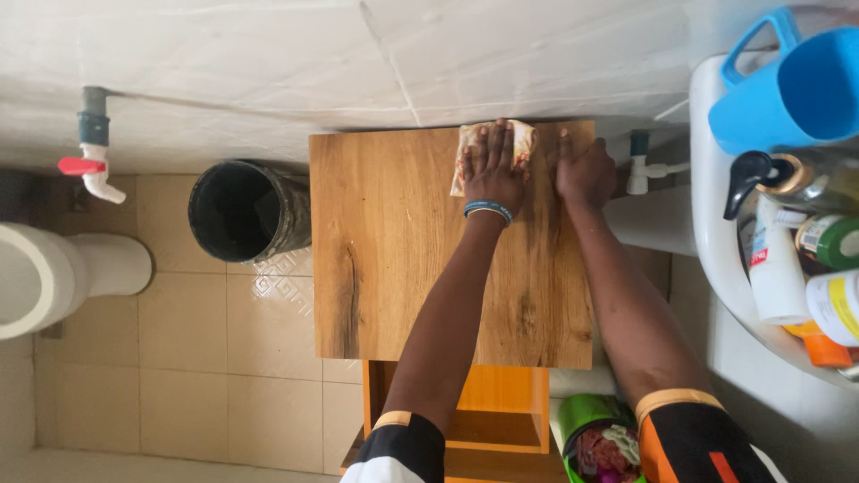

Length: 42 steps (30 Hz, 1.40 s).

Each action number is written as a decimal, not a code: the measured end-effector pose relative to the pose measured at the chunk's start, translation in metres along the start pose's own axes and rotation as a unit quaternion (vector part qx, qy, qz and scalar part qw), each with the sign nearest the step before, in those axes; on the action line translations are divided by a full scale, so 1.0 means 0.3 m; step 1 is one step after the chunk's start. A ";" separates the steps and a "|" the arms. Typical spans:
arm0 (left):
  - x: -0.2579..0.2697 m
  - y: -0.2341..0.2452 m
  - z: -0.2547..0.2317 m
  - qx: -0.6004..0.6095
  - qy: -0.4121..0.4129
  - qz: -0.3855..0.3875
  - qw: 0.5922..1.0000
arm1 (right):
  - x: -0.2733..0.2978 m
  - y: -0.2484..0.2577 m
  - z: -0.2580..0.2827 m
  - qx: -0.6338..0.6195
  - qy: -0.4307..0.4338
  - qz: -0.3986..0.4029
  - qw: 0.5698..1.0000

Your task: The person wipes the top surface of a wooden cabinet with a patterned cloth. They repeatedly rub the surface, occasionally folding the cloth, while standing in a bathroom.

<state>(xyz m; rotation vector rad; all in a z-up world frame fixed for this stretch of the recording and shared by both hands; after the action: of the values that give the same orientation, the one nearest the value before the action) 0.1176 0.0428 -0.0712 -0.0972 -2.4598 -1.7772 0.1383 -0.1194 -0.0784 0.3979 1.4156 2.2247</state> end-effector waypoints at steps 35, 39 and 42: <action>-0.001 0.040 0.065 0.030 0.164 -0.007 0.986 | 0.001 0.022 0.017 0.007 0.029 0.010 0.999; -0.019 0.016 0.057 0.045 0.166 -0.047 0.984 | -0.006 0.016 0.015 -0.010 0.023 0.023 0.999; -0.024 -0.002 0.067 0.059 0.145 -0.104 0.982 | 0.007 0.016 0.005 0.015 0.026 0.022 0.999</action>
<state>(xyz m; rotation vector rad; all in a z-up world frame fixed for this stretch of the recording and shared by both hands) 0.1237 0.0617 -0.0790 0.4139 -2.4246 -1.5761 0.1360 -0.1189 -0.0734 0.3878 1.4823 2.2667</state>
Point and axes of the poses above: each hand's wrist, its own x-axis away from the middle knuckle, its own y-axis out of the back of the hand, z = x × y, the point moved 2 cm from there along -x, towards the middle knuckle, and after that the axes turned 9 degrees about -z, right-handed, at the moved point
